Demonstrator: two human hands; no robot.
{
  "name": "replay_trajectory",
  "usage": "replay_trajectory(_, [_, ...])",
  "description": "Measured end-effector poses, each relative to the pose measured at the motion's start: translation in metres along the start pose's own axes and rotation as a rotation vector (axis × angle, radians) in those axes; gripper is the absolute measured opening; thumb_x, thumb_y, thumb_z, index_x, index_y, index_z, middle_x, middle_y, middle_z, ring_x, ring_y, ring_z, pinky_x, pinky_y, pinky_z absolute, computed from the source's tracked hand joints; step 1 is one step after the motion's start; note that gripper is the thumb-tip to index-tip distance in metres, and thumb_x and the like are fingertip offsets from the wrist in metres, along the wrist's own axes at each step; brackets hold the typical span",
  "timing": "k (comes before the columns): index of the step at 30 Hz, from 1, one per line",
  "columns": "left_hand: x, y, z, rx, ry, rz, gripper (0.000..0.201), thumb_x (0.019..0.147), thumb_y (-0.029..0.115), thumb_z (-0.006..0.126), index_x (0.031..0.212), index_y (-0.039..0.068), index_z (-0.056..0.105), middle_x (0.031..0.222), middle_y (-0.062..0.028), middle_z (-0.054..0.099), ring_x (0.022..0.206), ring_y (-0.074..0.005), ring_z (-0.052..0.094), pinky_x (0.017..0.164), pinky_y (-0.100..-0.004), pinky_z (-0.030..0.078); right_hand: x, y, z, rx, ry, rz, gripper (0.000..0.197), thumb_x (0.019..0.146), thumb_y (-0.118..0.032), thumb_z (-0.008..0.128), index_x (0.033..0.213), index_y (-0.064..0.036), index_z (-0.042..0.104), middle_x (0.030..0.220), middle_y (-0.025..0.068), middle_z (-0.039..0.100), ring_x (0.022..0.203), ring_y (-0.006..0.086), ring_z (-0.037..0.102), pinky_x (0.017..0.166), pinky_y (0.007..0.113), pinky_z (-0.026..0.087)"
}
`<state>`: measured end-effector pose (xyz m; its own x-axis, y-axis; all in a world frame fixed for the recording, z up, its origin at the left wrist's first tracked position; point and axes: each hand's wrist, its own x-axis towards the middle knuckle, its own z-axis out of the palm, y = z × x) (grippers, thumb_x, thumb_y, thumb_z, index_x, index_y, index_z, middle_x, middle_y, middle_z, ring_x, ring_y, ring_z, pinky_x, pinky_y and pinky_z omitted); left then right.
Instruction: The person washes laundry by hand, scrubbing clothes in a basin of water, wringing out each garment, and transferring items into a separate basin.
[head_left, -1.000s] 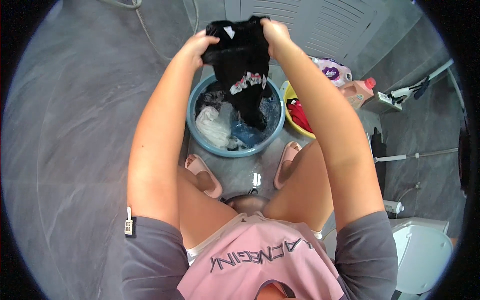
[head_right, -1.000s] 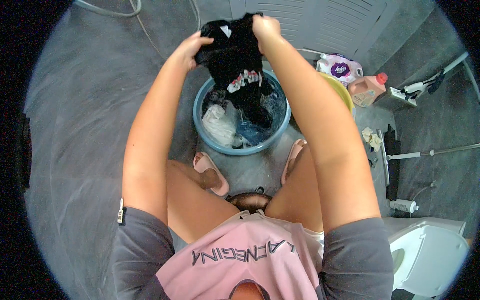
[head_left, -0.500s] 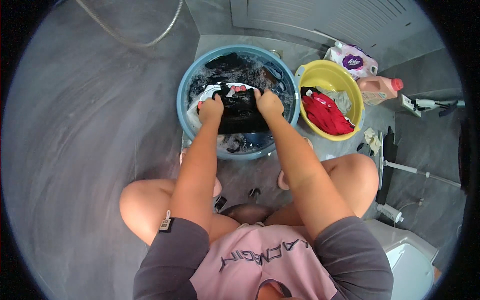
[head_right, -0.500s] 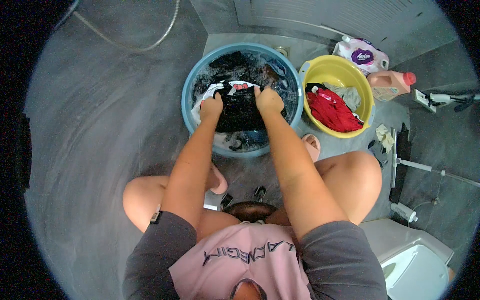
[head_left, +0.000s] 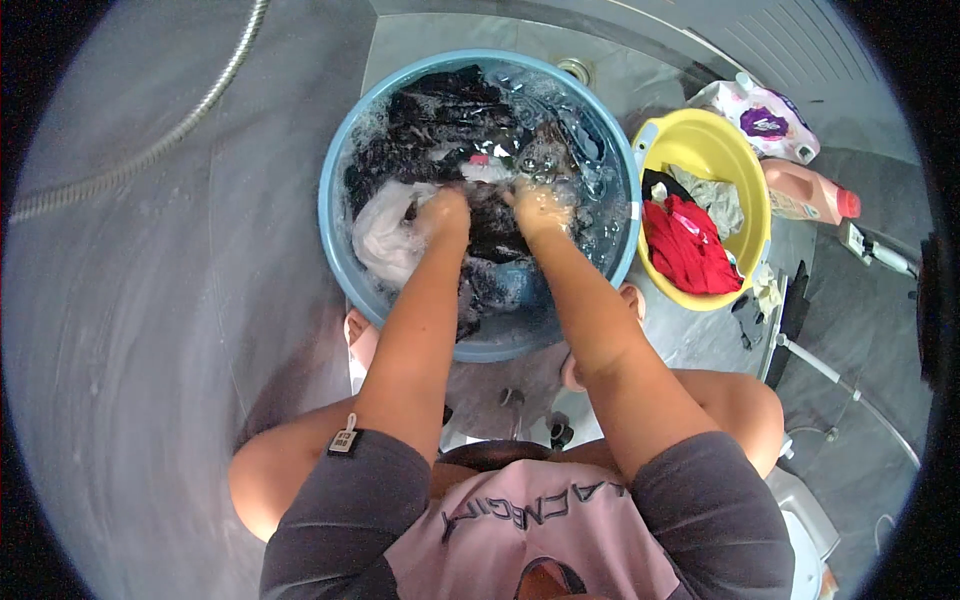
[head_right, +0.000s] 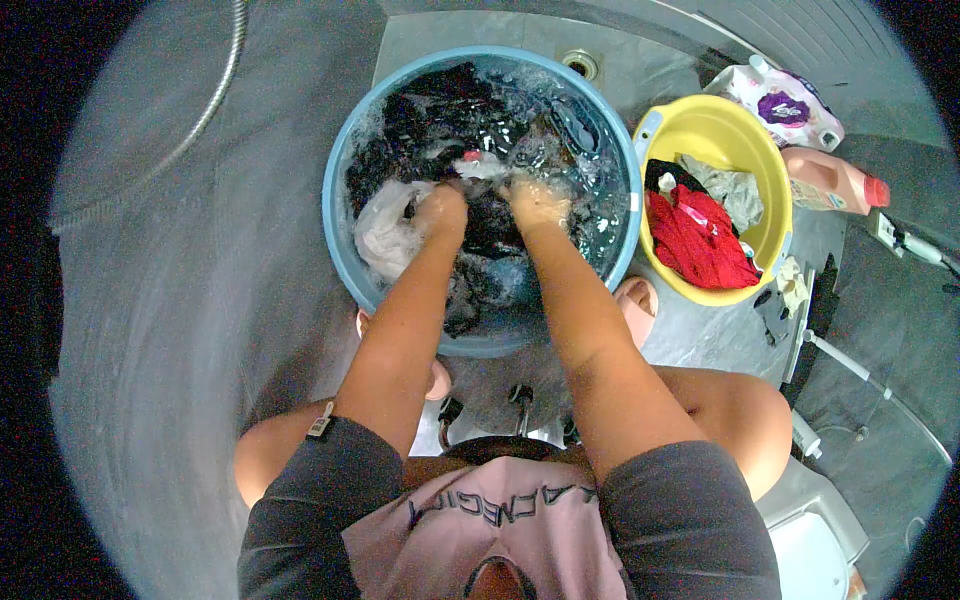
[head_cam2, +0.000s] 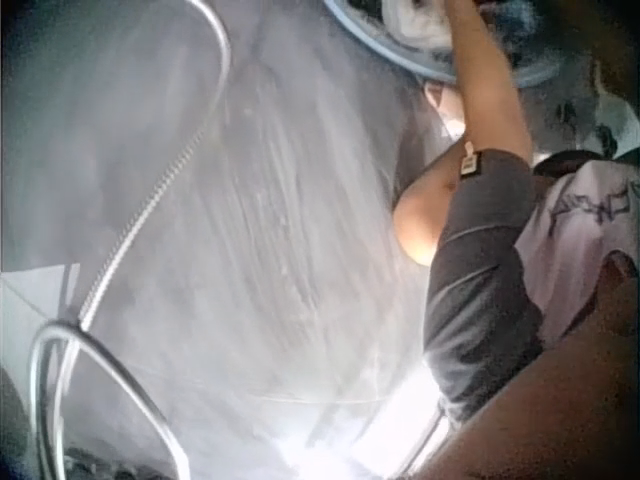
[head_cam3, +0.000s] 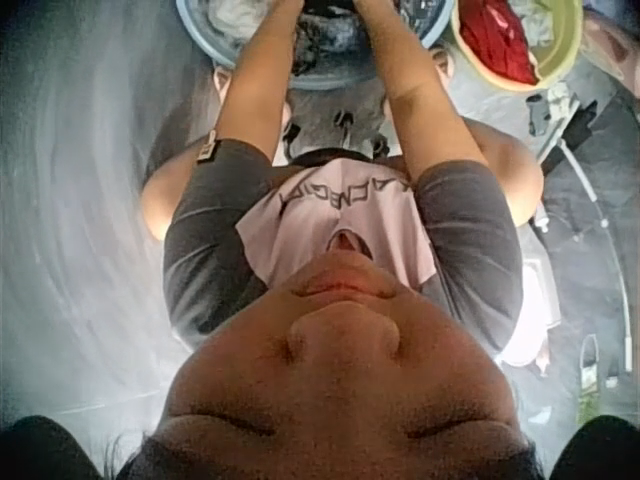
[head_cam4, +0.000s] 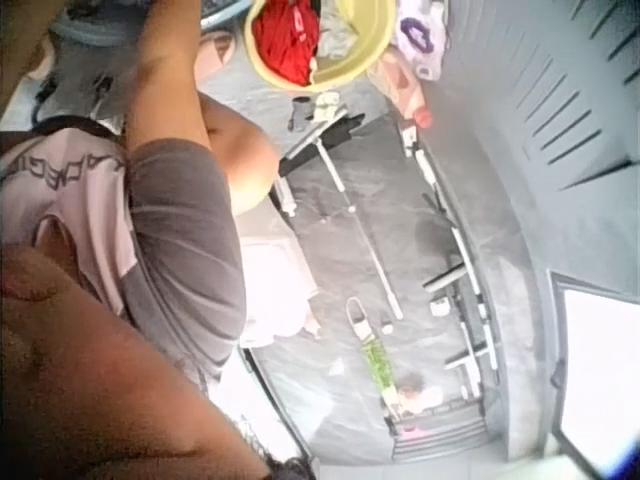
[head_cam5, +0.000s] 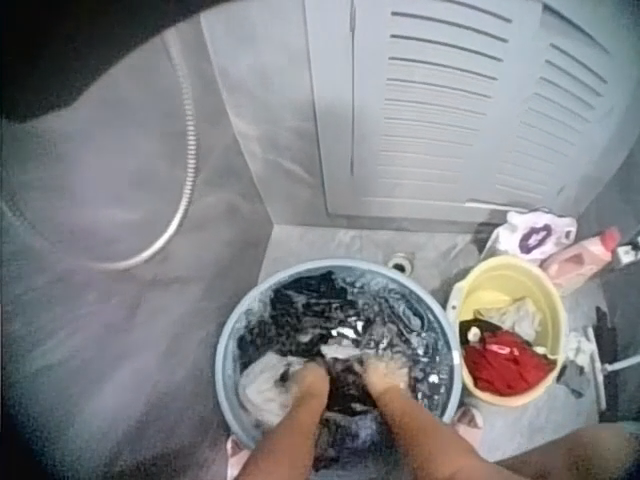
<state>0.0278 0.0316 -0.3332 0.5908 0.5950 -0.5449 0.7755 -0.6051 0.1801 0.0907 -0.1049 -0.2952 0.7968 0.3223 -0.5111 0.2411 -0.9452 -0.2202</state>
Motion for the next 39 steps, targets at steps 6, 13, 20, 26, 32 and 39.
replay_trajectory(6, [0.035, -0.012, 0.032, 0.078, -0.184, 0.137, 0.036, 0.088, 0.03, 0.045, 0.113, 0.008, 0.057, 0.118, -0.0129, 0.054, 0.106, -0.0309, 0.053, 0.088, -0.0425, 0.042, 0.026, 0.019, 0.023, -0.055, -0.025, -0.031, 0.058, 0.083, -0.058, 0.042, 0.1, -0.0068, 0.065, 0.103, 0.021, 0.061, 0.097, 0.0356, 0.06, 0.086, 0.047, 0.045])
replay_trajectory(13, [0.021, -0.004, 0.005, 0.011, -0.154, 0.139, 0.045, 0.087, 0.032, 0.046, 0.124, 0.006, 0.049, 0.128, -0.0161, 0.048, 0.112, -0.0336, 0.05, 0.095, -0.0433, 0.039, 0.025, 0.022, -0.007, -0.233, -0.082, -0.019, 0.041, 0.088, -0.037, 0.042, 0.103, -0.0067, 0.065, 0.112, 0.0137, 0.061, 0.102, 0.033, 0.058, 0.089, 0.042, 0.045])
replay_trajectory(20, [0.012, -0.088, -0.061, -0.332, -0.007, 0.169, 0.038, 0.067, 0.026, 0.072, 0.095, 0.001, 0.065, 0.093, -0.0207, 0.065, 0.091, -0.0332, 0.062, 0.08, -0.0396, 0.047, -0.013, 0.037, -0.057, 0.184, -0.073, 0.035, 0.046, 0.077, -0.036, 0.066, 0.115, -0.0117, 0.057, 0.114, 0.0149, 0.059, 0.108, 0.0313, 0.055, 0.09, 0.04, 0.044])
replay_trajectory(26, [-0.042, -0.051, -0.149, -0.439, 0.167, 0.12, 0.029, 0.07, 0.013, 0.07, 0.094, 0.001, 0.061, 0.093, -0.0208, 0.064, 0.087, -0.0354, 0.062, 0.074, -0.0405, 0.05, -0.058, 0.056, -0.125, 0.479, 0.202, 0.041, 0.024, 0.077, -0.006, 0.049, 0.099, -0.0108, 0.057, 0.088, 0.0174, 0.064, 0.078, 0.0335, 0.064, 0.056, 0.041, 0.051])
replay_trajectory(32, [-0.123, -0.037, -0.269, -0.71, 0.08, 0.22, 0.017, 0.076, 0.009, 0.061, 0.088, 0.011, 0.048, 0.074, -0.005, 0.054, 0.059, -0.0191, 0.055, 0.041, -0.0371, 0.045, -0.126, 0.012, -0.218, 1.128, 0.242, -0.129, 0.015, 0.082, -0.008, 0.049, 0.094, -0.0102, 0.058, 0.071, 0.007, 0.058, 0.055, 0.0178, 0.056, 0.041, 0.034, 0.044])
replay_trajectory(39, [-0.236, -0.011, -0.332, -1.29, -0.06, 0.525, 0.016, 0.08, 0.003, 0.054, 0.095, 0.008, 0.05, 0.083, -0.0061, 0.054, 0.073, -0.0198, 0.056, 0.054, -0.0353, 0.047, -0.224, -0.033, -0.264, 1.476, 0.0, -0.54, 0.036, 0.084, -0.007, 0.05, 0.119, -0.0097, 0.053, 0.107, 0.0107, 0.054, 0.091, 0.0191, 0.053, 0.072, 0.033, 0.047])
